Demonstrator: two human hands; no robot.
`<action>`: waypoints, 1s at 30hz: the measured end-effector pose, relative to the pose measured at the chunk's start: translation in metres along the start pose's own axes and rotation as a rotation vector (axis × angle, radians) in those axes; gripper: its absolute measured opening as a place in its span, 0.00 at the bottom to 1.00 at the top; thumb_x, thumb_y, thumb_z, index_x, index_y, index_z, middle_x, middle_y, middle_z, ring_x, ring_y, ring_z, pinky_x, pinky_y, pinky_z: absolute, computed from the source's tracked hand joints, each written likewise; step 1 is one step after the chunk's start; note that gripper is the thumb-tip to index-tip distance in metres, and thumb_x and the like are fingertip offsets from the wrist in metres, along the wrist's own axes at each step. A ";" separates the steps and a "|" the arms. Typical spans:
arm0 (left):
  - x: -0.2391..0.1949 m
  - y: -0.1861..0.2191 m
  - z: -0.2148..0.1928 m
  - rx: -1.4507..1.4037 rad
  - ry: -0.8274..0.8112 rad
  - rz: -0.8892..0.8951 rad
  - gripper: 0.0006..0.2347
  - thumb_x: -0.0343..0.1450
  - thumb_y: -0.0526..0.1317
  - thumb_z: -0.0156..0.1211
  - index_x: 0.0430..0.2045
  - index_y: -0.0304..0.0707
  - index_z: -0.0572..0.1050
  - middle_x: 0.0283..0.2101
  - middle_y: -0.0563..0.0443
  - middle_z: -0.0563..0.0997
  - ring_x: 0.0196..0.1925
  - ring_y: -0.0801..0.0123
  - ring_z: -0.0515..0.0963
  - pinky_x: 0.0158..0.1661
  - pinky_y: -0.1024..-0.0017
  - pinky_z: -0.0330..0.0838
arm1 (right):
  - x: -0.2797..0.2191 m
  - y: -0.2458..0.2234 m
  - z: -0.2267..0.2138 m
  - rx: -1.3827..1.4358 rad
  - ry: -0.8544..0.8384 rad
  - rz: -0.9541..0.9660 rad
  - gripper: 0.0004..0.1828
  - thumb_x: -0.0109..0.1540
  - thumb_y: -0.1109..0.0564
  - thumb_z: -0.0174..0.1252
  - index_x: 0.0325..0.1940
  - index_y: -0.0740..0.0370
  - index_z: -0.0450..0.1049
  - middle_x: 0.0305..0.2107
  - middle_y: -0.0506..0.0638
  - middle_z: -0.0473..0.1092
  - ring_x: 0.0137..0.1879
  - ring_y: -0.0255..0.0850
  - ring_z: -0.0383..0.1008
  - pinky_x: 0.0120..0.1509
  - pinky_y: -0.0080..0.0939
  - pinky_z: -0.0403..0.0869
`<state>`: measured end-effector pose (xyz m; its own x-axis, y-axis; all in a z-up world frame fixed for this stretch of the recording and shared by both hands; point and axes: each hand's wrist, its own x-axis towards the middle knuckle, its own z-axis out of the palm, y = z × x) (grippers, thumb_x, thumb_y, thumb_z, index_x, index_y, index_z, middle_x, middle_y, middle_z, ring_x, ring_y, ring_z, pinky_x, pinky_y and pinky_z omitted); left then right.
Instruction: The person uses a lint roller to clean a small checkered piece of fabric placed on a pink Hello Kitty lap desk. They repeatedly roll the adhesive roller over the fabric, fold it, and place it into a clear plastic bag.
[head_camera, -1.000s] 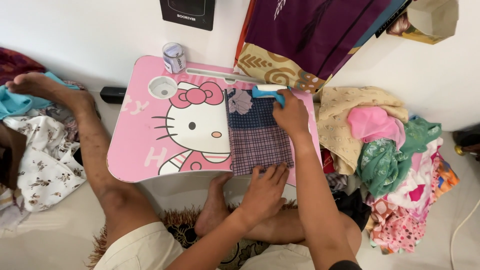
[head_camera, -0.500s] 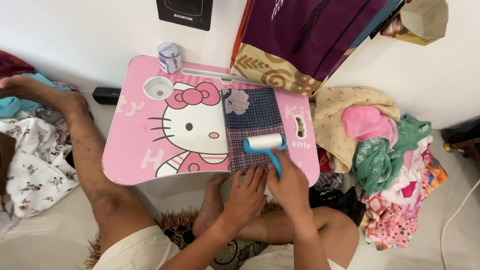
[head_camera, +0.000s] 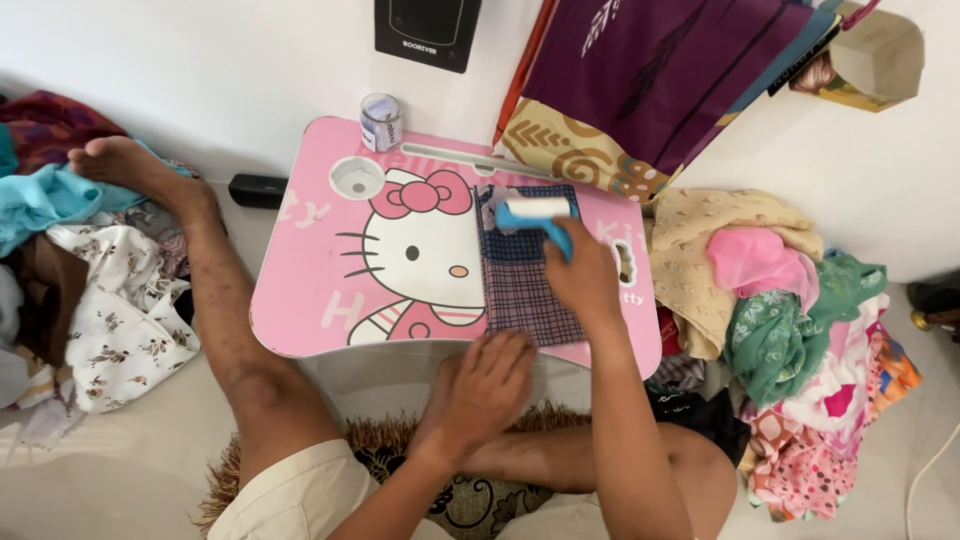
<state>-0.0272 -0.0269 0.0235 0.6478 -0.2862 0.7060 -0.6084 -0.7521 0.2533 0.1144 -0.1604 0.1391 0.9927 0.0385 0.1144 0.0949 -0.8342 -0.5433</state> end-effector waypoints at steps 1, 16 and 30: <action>-0.008 -0.013 0.012 0.002 0.003 -0.001 0.13 0.75 0.35 0.56 0.53 0.32 0.73 0.59 0.41 0.74 0.63 0.53 0.72 0.63 0.52 0.65 | -0.027 -0.019 -0.012 -0.002 0.000 -0.004 0.22 0.65 0.50 0.52 0.63 0.54 0.72 0.39 0.56 0.79 0.39 0.56 0.78 0.46 0.57 0.72; -0.012 -0.056 0.028 0.011 0.372 0.034 0.03 0.74 0.38 0.62 0.34 0.45 0.82 0.43 0.58 0.82 0.43 0.69 0.81 0.47 0.65 0.71 | -0.072 -0.051 0.022 -0.085 -0.035 -0.076 0.20 0.64 0.61 0.53 0.60 0.68 0.74 0.30 0.64 0.76 0.33 0.57 0.82 0.34 0.56 0.77; -0.001 -0.050 0.014 -0.017 0.406 0.025 0.01 0.71 0.35 0.65 0.33 0.41 0.82 0.40 0.56 0.83 0.41 0.69 0.81 0.45 0.65 0.72 | 0.035 -0.041 0.040 -0.071 -0.013 -0.138 0.21 0.64 0.58 0.54 0.61 0.65 0.74 0.38 0.69 0.77 0.44 0.64 0.81 0.38 0.61 0.79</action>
<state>0.0088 0.0028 0.0006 0.4007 -0.0442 0.9152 -0.6317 -0.7368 0.2410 0.1481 -0.1027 0.1322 0.9716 0.1619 0.1729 0.2252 -0.8572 -0.4631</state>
